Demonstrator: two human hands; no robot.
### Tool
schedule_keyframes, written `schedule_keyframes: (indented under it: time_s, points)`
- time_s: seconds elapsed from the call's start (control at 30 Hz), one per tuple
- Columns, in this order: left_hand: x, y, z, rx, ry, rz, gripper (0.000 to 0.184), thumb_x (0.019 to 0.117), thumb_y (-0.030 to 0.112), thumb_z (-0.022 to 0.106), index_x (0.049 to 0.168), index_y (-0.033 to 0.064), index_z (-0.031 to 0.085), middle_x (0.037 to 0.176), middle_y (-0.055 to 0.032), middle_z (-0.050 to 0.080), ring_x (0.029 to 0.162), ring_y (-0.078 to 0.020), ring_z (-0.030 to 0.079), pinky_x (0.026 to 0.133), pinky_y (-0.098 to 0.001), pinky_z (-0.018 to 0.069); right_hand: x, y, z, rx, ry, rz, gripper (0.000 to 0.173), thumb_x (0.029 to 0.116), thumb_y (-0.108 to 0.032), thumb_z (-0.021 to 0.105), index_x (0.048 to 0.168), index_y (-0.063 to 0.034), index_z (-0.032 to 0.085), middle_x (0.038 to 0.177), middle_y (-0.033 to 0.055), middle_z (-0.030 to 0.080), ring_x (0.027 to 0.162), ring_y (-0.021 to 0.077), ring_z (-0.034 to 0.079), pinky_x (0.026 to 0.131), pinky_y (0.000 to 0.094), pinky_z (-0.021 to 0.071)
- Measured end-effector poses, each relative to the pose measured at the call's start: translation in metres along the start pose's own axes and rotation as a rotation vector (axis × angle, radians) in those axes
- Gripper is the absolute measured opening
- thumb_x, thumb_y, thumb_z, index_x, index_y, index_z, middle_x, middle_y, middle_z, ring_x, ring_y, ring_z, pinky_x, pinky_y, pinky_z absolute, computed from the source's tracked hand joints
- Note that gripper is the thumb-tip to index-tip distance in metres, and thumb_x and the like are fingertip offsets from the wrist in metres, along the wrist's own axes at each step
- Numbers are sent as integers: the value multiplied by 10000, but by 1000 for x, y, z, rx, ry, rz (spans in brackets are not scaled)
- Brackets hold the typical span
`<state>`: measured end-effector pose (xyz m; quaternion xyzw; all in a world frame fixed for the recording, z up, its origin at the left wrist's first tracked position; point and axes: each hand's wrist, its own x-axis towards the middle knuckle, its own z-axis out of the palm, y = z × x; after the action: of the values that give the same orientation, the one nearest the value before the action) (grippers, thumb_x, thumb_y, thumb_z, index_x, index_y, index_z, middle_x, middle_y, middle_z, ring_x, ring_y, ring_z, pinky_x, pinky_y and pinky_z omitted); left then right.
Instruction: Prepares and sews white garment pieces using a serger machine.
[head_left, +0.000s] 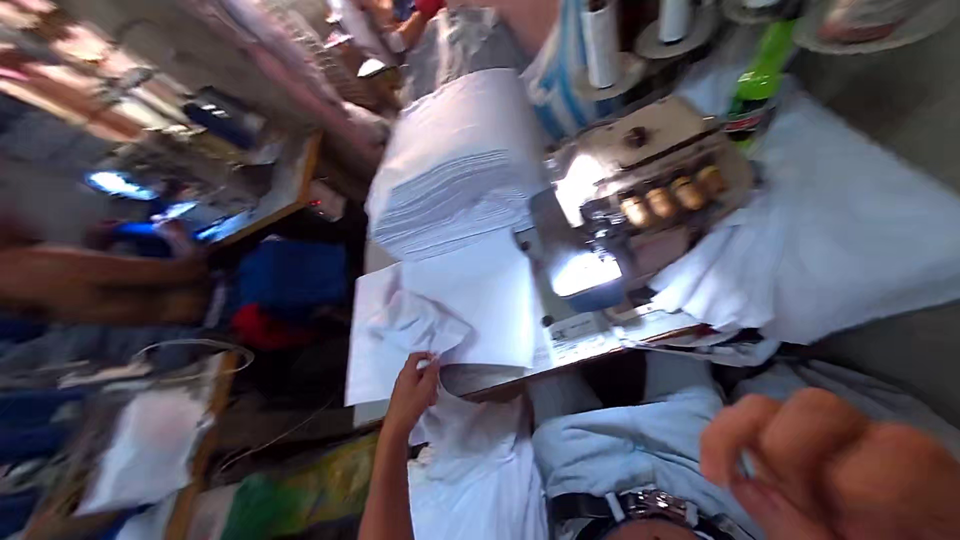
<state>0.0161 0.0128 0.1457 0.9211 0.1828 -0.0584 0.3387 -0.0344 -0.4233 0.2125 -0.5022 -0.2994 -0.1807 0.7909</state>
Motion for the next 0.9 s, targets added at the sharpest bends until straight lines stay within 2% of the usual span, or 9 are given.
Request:
schedule_keyframes:
  time_s: [0.1,0.2,0.3,0.37,0.47,0.53,0.6,0.77,0.9]
  points:
    - [4,17,-96,20,10,-100,271,1079,159,460,1284,-14,500,684,-10,533,500,-56,505,495,-247,488,-82,84,-35,-648,-110,105,128,975,-237,658,947,-135,586,904,-16,666,865,58,679,767,211,591]
    - [10,-4,-170,43,479,-101,397,1082,190,459,1380,-71,474,1030,-239,663,796,-262,671,754,-475,574,-176,129,-71,-1314,-213,192,335,967,-268,571,914,21,731,799,184,709,724,343,716,623,452,579]
    - [16,-40,-187,76,893,67,597,1066,323,447,1535,-15,296,1413,-279,528,1198,-381,613,984,-552,518,-236,115,-79,-1355,-244,708,556,994,-346,585,1334,94,604,1140,382,631,1017,577,636,783,689,518]
    - [17,-34,-156,171,824,164,610,1073,326,450,1555,-10,283,1482,-280,469,1293,-390,551,1036,-544,490,-255,113,-76,-1321,-153,892,525,1035,-315,556,1394,68,575,1227,402,583,1094,594,596,855,720,482]
    - [25,-20,-57,104,388,384,485,1012,215,633,1408,-35,508,1304,-225,632,1162,-304,648,949,-484,551,-260,129,-78,-1377,-89,822,283,1021,-142,554,1081,93,699,1043,348,653,982,535,655,817,675,517]
    - [27,-15,15,81,87,536,509,910,242,766,1325,-13,620,1277,-180,669,1202,-288,628,1019,-477,514,-252,134,-86,-1383,-164,852,214,988,-90,599,1003,101,693,996,334,662,935,530,667,773,681,518]
    - [19,0,70,130,-78,591,546,885,268,791,1360,40,647,1338,-186,651,1288,-335,584,1114,-498,448,-243,137,-100,-1372,-240,900,201,954,-97,659,974,99,691,976,324,668,892,523,674,725,686,515]
    - [9,8,112,8,93,622,257,922,106,689,1158,56,775,1136,-206,703,1089,-376,651,985,-499,514,-225,139,-112,-1428,-330,935,301,902,-201,774,899,83,673,902,302,677,808,501,685,659,669,506]
    - [9,-3,109,-42,108,624,246,1002,92,579,1139,26,772,1102,-178,723,1066,-333,674,970,-467,527,-218,148,-104,-1460,-290,714,452,850,-338,796,742,67,627,726,254,636,639,445,660,525,608,481]
